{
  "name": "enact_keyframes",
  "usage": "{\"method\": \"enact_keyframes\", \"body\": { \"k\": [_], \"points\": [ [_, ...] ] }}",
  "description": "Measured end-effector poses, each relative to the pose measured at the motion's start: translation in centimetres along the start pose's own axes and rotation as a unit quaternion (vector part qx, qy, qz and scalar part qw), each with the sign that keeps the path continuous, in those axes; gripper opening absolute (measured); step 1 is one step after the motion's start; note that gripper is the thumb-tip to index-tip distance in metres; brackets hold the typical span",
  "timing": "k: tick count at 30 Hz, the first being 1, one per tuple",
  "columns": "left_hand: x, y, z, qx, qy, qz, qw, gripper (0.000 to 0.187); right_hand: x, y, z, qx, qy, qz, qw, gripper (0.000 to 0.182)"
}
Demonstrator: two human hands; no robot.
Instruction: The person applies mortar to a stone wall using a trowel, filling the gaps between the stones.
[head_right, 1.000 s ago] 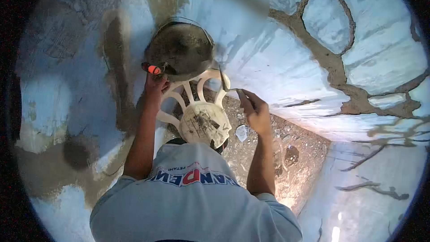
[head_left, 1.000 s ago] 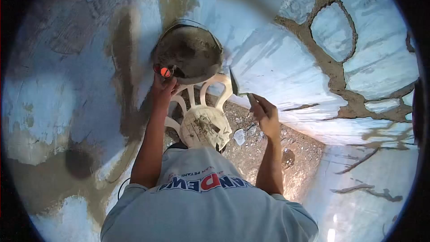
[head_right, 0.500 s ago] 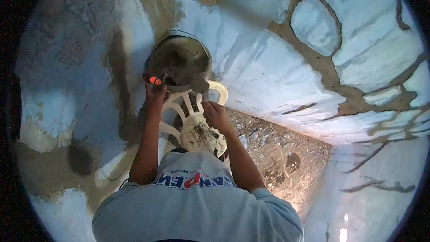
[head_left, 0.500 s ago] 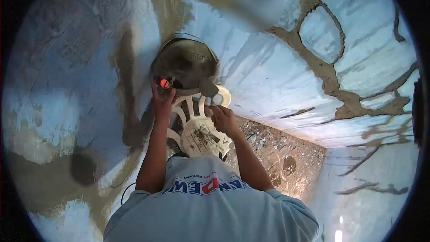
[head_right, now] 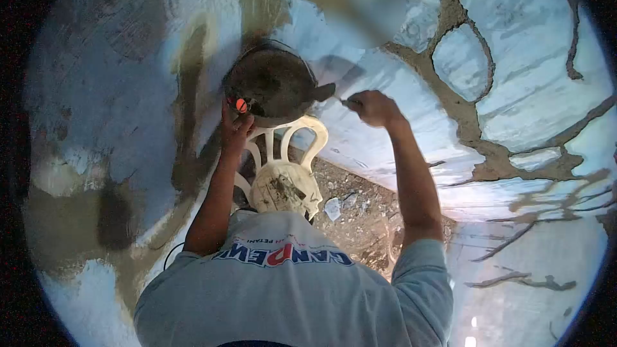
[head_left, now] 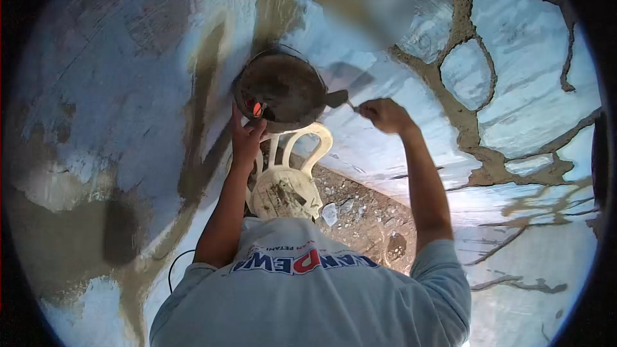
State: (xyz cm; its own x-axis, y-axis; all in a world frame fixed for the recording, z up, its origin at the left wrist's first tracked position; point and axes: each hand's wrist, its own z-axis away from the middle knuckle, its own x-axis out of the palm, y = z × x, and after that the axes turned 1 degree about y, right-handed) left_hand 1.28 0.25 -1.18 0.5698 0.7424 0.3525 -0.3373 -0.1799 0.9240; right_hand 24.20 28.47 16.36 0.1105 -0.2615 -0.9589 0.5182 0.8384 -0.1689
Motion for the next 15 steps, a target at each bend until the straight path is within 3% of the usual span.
{"method": "enact_keyframes", "body": {
  "k": [3, 9, 11, 15],
  "points": [
    [0.5, 0.4, 0.3, 0.001, 0.008, 0.013, 1.0, 0.102, -3.6, -0.8, -3.1, -0.072, -0.018, 0.134, 0.988, 0.029],
    [0.8, 0.3, 0.3, 0.02, 0.022, 0.031, 0.999, 0.103, -4.1, -1.8, -7.2, -0.182, -0.093, 0.158, 0.966, 0.027],
    [0.3, -0.8, -0.3, 0.042, 0.025, 0.002, 0.999, 0.102, -3.7, -2.4, -6.8, -0.158, -0.13, 0.106, 0.973, 0.027],
    [0.9, 0.8, 0.8, -0.013, 0.029, 0.02, 0.999, 0.102, -0.2, -2.2, -6.2, -0.187, -0.112, 0.004, 0.976, 0.028]
  ]
}}
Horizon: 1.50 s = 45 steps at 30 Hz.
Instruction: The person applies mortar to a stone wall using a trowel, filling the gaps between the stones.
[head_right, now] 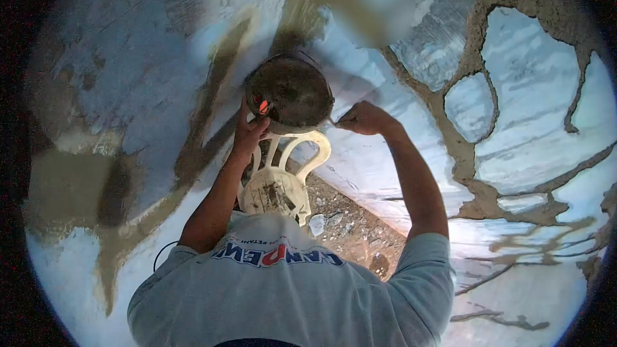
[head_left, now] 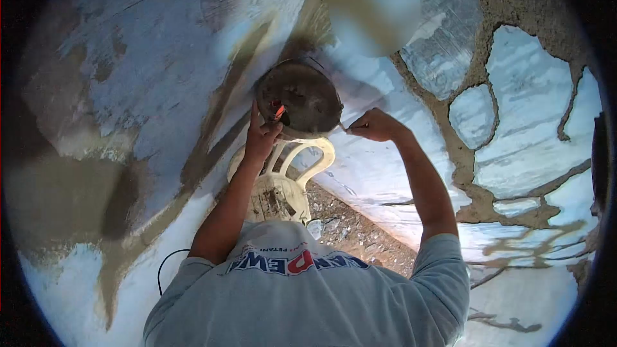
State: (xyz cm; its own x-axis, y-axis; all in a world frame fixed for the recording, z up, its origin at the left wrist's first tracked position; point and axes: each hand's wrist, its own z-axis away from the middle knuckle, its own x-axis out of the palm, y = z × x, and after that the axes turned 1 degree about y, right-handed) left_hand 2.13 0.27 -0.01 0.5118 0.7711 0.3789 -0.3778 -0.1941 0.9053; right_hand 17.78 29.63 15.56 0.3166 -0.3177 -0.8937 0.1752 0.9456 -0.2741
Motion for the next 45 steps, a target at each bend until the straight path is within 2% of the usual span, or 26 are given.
{"method": "enact_keyframes", "body": {
  "k": [2, 3, 7, 8, 10, 12, 13, 16, 18, 19, 20, 21, 22, 23, 24, 25, 26, 30, 32, 33, 34, 37, 40, 41, 44, 45],
  "points": [
    [-0.1, 0.5, 0.3, -0.028, 0.0, 0.006, 1.0, 0.1, 1.7, -0.6, -0.3, 0.034, 0.003, -0.049, 0.998, 0.03],
    [-0.3, 0.8, 0.4, -0.041, -0.001, 0.006, 0.999, 0.099, 3.4, 0.4, -0.8, -0.005, 0.022, -0.082, 0.996, 0.03],
    [-1.3, 0.4, 0.6, -0.07, -0.02, 0.046, 0.996, 0.09, 7.3, -1.2, -0.5, -0.016, 0.108, -0.15, 0.983, 0.029],
    [-2.0, -0.2, 0.3, -0.074, -0.029, 0.049, 0.996, 0.091, 8.8, -1.1, -0.4, -0.024, 0.126, -0.223, 0.966, 0.029],
    [-2.7, -0.6, 0.2, -0.083, -0.048, 0.056, 0.994, 0.095, 11.2, -1.8, 0.1, 0.072, 0.135, -0.329, 0.932, 0.029],
    [-2.7, -0.1, 0.4, -0.084, -0.024, 0.045, 0.995, 0.093, 12.4, -3.2, 1.2, 0.094, 0.169, -0.365, 0.911, 0.029],
    [-2.6, 0.0, 0.6, -0.085, -0.013, 0.039, 0.996, 0.092, 13.4, -3.9, 1.4, 0.067, 0.214, -0.419, 0.88, 0.03],
    [-3.2, 0.0, 1.0, -0.021, -0.007, -0.035, 0.999, 0.093, 15.7, -5.4, 2.6, 0.093, 0.318, -0.441, 0.834, 0.023],
    [-3.6, -1.4, 0.9, 0.096, 0.036, -0.148, 0.984, 0.093, 18.1, -5.7, 2.9, 0.102, 0.404, -0.396, 0.818, 0.025],
    [-3.8, -2.1, 0.5, 0.163, 0.058, -0.201, 0.964, 0.093, 18.7, -6.0, 3.3, 0.107, 0.427, -0.344, 0.829, 0.021],
    [-4.0, -2.7, -0.1, 0.26, 0.062, -0.315, 0.911, 0.097, 17.5, -8.6, 4.2, 0.121, 0.476, -0.331, 0.806, 0.025],
    [-4.0, -2.3, -0.1, 0.303, 0.05, -0.387, 0.87, 0.102, 18.9, -7.8, 3.7, 0.107, 0.515, -0.259, 0.81, 0.025],
    [-3.9, -1.9, -0.2, 0.348, 0.044, -0.451, 0.821, 0.108, 21.8, -6.6, 3.1, 0.161, 0.495, -0.273, 0.809, 0.023],
    [-3.5, -1.3, 0.2, 0.335, 0.018, -0.484, 0.808, 0.114, 21.0, -7.7, 3.7, 0.168, 0.506, -0.215, 0.818, 0.03],
    [-3.6, -1.9, -0.8, 0.289, -0.025, -0.429, 0.855, 0.122, 20.1, -8.7, 4.5, 0.208, 0.471, -0.258, 0.818, 0.036],
    [-2.5, 0.3, 0.1, 0.322, -0.037, -0.475, 0.818, 0.125, 20.7, -8.7, 4.3, 0.184, 0.512, -0.249, 0.802, 0.038],
    [-2.7, -0.3, -0.6, 0.337, -0.049, -0.479, 0.809, 0.124, 20.9, -8.6, 4.0, 0.162, 0.548, -0.24, 0.785, 0.04],
    [-3.6, -2.3, -2.2, 0.345, -0.039, -0.484, 0.803, 0.122, 16.3, -9.9, 4.3, 0.126, 0.565, -0.269, 0.77, 0.042],
    [-3.6, -2.5, -2.8, 0.355, -0.074, -0.42, 0.832, 0.122, 14.0, -9.9, 3.7, 0.102, 0.58, -0.254, 0.767, 0.041],
    [-3.7, -2.7, -3.1, 0.356, -0.093, -0.388, 0.845, 0.122, 12.7, -9.2, 2.6, 0.05, 0.624, -0.213, 0.75, 0.04],
    [-4.0, -3.4, -3.2, 0.325, -0.103, -0.377, 0.861, 0.122, 10.5, -9.6, 2.7, 0.084, 0.594, -0.24, 0.763, 0.035],
    [-4.7, -3.7, -2.7, 0.245, -0.126, -0.343, 0.898, 0.118, 1.5, -10.8, 2.6, -0.004, 0.643, -0.186, 0.743, 0.023],
    [-5.5, -5.4, -3.7, 0.304, -0.095, -0.407, 0.856, 0.109, -8.9, -11.7, 2.6, -0.041, 0.677, -0.111, 0.727, 0.02],
    [-4.4, -2.3, -2.0, 0.24, -0.103, -0.398, 0.879, 0.102, -12.6, -12.4, 2.4, -0.073, 0.693, -0.134, 0.704, 0.018],
    [-5.8, -6.1, -3.2, 0.262, -0.058, -0.443, 0.855, 0.099, -24.3, -14.5, 3.3, -0.108, 0.679, -0.188, 0.702, 0.029],
    [-6.5, -7.6, -3.8, 0.243, -0.075, -0.437, 0.863, 0.1, -27.8, -14.8, 3.1, -0.156, 0.676, -0.218, 0.686, 0.032]
  ]
}}
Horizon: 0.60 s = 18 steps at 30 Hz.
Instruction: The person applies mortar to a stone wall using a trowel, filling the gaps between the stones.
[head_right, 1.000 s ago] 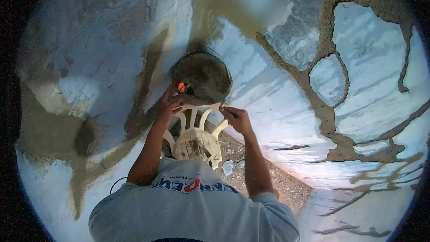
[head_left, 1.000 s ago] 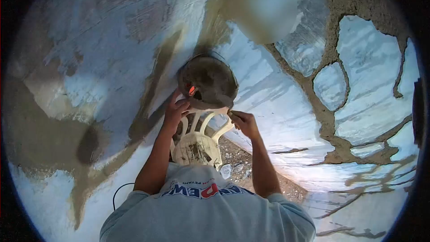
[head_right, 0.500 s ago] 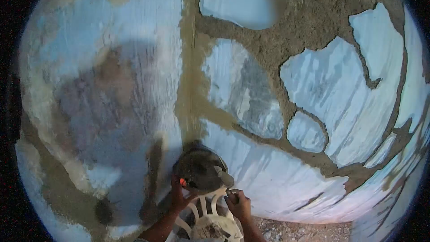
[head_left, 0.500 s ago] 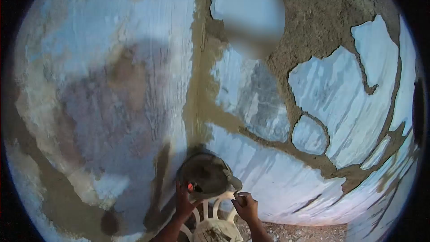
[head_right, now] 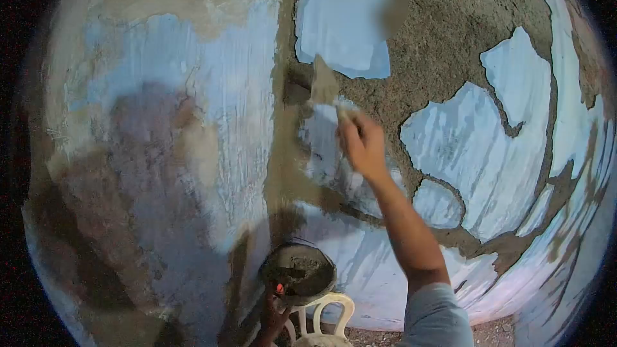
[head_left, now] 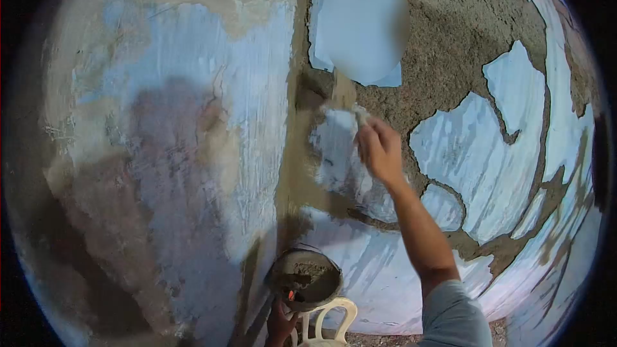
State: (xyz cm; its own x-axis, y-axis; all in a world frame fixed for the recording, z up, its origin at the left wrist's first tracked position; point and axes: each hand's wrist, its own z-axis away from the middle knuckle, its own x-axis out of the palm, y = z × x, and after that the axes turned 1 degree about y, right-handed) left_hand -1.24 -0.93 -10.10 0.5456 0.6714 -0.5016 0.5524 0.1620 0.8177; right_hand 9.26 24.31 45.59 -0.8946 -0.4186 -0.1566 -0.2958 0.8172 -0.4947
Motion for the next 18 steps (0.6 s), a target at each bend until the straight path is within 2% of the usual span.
{"method": "enact_keyframes", "body": {
  "k": [2, 3, 4, 7, 9, 11, 14, 17, 18],
  "points": [
    [0.8, -1.3, -0.1, -0.027, -0.042, 0.023, 0.998, 0.103, 0.2, -1.2, -7.5, -0.085, 0.005, 0.088, 0.992, 0.038],
    [0.3, -0.5, -0.3, -0.044, -0.063, 0.032, 0.996, 0.105, 1.2, -2.8, -10.2, -0.06, 0.02, 0.002, 0.998, 0.04],
    [-2.7, 4.3, -0.3, -0.066, -0.088, 0.035, 0.993, 0.106, 1.6, -4.6, -12.7, -0.035, 0.022, -0.011, 0.999, 0.042],
    [1.6, -0.6, -0.5, -0.001, 0.002, 0.034, 0.999, 0.106, 2.5, -7.8, -19.9, -0.04, 0.009, 0.028, 0.999, 0.045],
    [0.3, 0.6, -0.6, 0.008, 0.015, 0.019, 1.0, 0.105, 3.4, -8.4, -23.6, -0.055, 0.014, 0.031, 0.998, 0.042],
    [-1.2, 2.8, -0.6, 0.005, 0.011, 0.013, 1.0, 0.103, 4.3, -8.5, -26.7, -0.059, 0.012, 0.014, 0.998, 0.04],
    [-2.0, 3.7, -0.3, 0.002, 0.008, 0.011, 1.0, 0.101, 5.3, -8.5, -29.4, -0.061, 0.05, 0.103, 0.992, 0.041],
    [-2.1, 3.9, -0.2, 0.002, 0.007, 0.009, 1.0, 0.099, 6.5, -9.4, -29.4, -0.107, 0.059, 0.151, 0.981, 0.041],
    [-2.3, 4.0, -0.2, 0.002, 0.007, 0.009, 1.0, 0.098, 6.6, -9.4, -30.0, -0.119, 0.057, 0.209, 0.969, 0.038]
  ]
}}
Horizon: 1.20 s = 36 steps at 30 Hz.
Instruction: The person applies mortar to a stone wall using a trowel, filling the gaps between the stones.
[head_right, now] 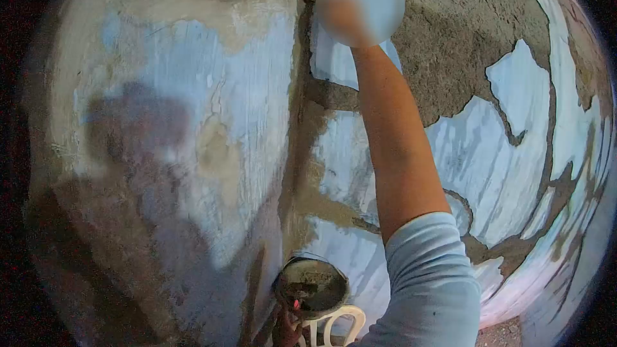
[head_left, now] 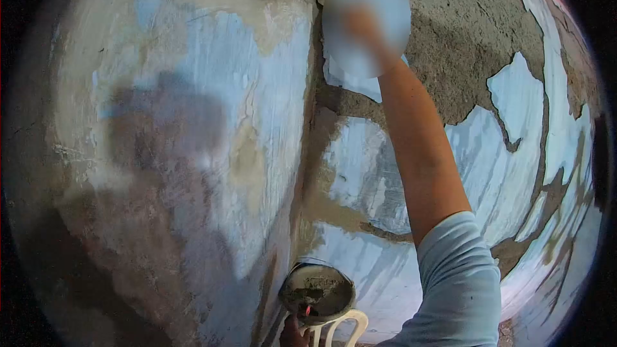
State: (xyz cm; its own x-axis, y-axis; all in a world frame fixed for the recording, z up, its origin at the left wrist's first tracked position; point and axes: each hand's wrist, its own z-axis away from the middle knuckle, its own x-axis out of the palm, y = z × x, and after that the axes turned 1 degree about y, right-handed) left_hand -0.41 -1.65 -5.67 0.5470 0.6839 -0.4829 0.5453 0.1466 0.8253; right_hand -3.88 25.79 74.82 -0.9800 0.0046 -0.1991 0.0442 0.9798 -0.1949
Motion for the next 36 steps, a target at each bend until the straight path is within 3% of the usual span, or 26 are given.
{"method": "enact_keyframes", "body": {
  "k": [3, 9, 15, 19, 23, 27, 32, 33, 36],
  "points": [
    [0.0, 0.0, 0.1, -0.003, 0.001, 0.0, 1.0, 0.096, 2.2, 0.5, -1.8, -0.052, 0.05, 0.146, 0.987, 0.035],
    [0.1, -0.2, 0.3, -0.006, 0.0, -0.005, 1.0, 0.091, 1.7, -2.0, -0.4, 0.037, 0.021, 0.201, 0.979, 0.028],
    [-0.2, 0.4, 0.0, 0.002, 0.0, -0.01, 1.0, 0.087, -0.9, -3.6, 2.1, -0.015, 0.016, 0.31, 0.951, 0.03],
    [-0.5, 0.6, 0.2, 0.006, -0.002, -0.01, 1.0, 0.084, -1.3, -4.9, 2.4, 0.036, -0.005, 0.219, 0.975, 0.032],
    [-0.5, 0.7, 0.3, 0.01, 0.0, -0.011, 1.0, 0.081, 1.5, -2.0, 0.0, 0.048, 0.005, 0.17, 0.984, 0.035],
    [-0.6, 1.0, 0.8, 0.011, 0.0, -0.015, 1.0, 0.079, 2.1, -2.7, 0.6, 0.005, 0.0, 0.209, 0.978, 0.033],
    [-1.9, 3.0, 2.0, 0.012, 0.006, -0.053, 0.999, 0.077, 3.5, -1.3, -0.5, 0.023, -0.01, 0.192, 0.981, 0.031],
    [-0.8, 1.4, 2.0, -0.016, -0.006, 0.029, 0.999, 0.077, 3.7, -1.2, -0.7, 0.025, -0.008, 0.186, 0.982, 0.031],
    [-0.1, 0.5, 1.5, -0.009, -0.006, 0.004, 1.0, 0.078, 3.9, -2.2, -0.4, 0.002, 0.028, 0.225, 0.974, 0.029]
  ]
}}
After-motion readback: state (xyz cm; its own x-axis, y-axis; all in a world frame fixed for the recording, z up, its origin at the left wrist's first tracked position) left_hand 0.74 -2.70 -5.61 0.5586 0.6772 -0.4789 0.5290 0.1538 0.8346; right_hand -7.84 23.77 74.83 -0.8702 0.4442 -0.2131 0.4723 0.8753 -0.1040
